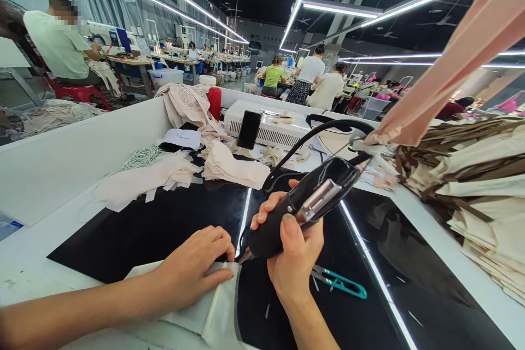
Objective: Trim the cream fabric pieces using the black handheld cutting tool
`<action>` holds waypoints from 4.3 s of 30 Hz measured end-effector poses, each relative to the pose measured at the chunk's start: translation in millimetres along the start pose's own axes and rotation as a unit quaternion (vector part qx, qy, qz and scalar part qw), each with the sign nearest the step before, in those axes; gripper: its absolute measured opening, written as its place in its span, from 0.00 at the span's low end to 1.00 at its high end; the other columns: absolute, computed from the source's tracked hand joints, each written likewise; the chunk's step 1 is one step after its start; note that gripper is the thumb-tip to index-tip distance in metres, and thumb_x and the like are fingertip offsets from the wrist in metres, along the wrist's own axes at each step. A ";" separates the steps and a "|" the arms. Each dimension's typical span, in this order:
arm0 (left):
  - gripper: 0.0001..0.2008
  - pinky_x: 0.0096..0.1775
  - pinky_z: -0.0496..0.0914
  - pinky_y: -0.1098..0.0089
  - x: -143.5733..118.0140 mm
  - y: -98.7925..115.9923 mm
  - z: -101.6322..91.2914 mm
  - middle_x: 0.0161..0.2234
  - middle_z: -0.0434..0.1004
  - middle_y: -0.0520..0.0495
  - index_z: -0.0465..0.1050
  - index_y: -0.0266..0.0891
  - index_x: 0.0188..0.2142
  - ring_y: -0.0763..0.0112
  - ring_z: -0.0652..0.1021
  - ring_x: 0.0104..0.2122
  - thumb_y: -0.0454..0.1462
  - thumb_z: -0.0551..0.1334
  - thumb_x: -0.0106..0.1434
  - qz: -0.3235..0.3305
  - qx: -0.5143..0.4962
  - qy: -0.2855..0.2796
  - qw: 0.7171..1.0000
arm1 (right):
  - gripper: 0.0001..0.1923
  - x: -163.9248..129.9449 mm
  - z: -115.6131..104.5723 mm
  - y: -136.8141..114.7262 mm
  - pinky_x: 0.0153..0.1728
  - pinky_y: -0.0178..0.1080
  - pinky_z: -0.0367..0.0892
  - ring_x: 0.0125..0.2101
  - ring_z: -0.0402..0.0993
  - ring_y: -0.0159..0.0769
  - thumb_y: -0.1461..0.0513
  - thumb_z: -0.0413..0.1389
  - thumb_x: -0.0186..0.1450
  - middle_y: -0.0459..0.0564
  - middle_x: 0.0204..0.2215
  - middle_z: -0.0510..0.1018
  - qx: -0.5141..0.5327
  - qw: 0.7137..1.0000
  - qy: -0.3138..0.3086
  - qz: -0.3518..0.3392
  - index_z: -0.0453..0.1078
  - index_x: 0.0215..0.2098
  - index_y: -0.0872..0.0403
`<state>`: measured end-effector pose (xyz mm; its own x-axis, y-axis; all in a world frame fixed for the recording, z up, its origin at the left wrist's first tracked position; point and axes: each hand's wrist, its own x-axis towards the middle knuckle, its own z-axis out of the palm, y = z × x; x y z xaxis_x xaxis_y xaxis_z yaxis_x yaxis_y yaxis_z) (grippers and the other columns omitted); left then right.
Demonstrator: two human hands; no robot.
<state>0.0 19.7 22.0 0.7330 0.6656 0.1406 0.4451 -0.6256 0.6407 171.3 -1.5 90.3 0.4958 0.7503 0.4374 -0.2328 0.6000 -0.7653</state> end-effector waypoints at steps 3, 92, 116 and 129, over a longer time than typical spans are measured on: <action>0.10 0.49 0.65 0.63 0.2 0.8 -1.4 0.45 0.74 0.52 0.72 0.41 0.42 0.64 0.73 0.45 0.31 0.71 0.66 -0.001 0.006 0.002 1.000 | 0.24 -1.2 0.2 1.1 0.21 0.36 0.69 0.23 0.69 0.32 0.50 0.69 0.58 0.41 0.27 0.75 -0.009 1.000 0.007 0.004 0.71 0.49 0.46; 0.06 0.33 0.75 0.67 -30.8 10.0 30.1 0.42 0.83 0.37 0.77 0.30 0.38 0.62 0.80 0.36 0.26 0.60 0.67 0.272 0.325 0.196 0.884 | 0.18 -12.2 5.8 7.3 0.23 0.38 0.74 0.24 0.73 0.33 0.57 0.68 0.62 0.41 0.28 0.77 -0.052 0.998 -0.004 -0.038 0.72 0.48 0.46; 0.03 0.32 0.67 0.67 -26.0 0.2 39.6 0.40 0.81 0.41 0.75 0.31 0.39 0.67 0.76 0.33 0.28 0.62 0.70 0.279 0.333 0.194 0.880 | 0.19 -15.3 8.8 6.4 0.24 0.38 0.75 0.25 0.74 0.33 0.56 0.67 0.62 0.41 0.29 0.76 -0.055 0.997 -0.011 -0.045 0.71 0.49 0.46; 0.02 0.47 0.71 0.62 -8.9 -18.0 1.1 0.48 0.79 0.44 0.74 0.35 0.43 0.62 0.78 0.47 0.32 0.63 0.73 0.191 0.382 0.065 0.902 | 0.17 -14.7 -18.1 -28.4 0.31 0.44 0.81 0.29 0.79 0.36 0.56 0.70 0.60 0.45 0.33 0.80 -0.172 0.982 0.013 -0.078 0.72 0.43 0.50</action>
<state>-13.9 24.5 8.4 0.8640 0.3525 0.3596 0.4328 -0.8848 -0.1726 185.8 -34.6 97.0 0.5258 0.6467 0.5526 0.1408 0.5745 -0.8063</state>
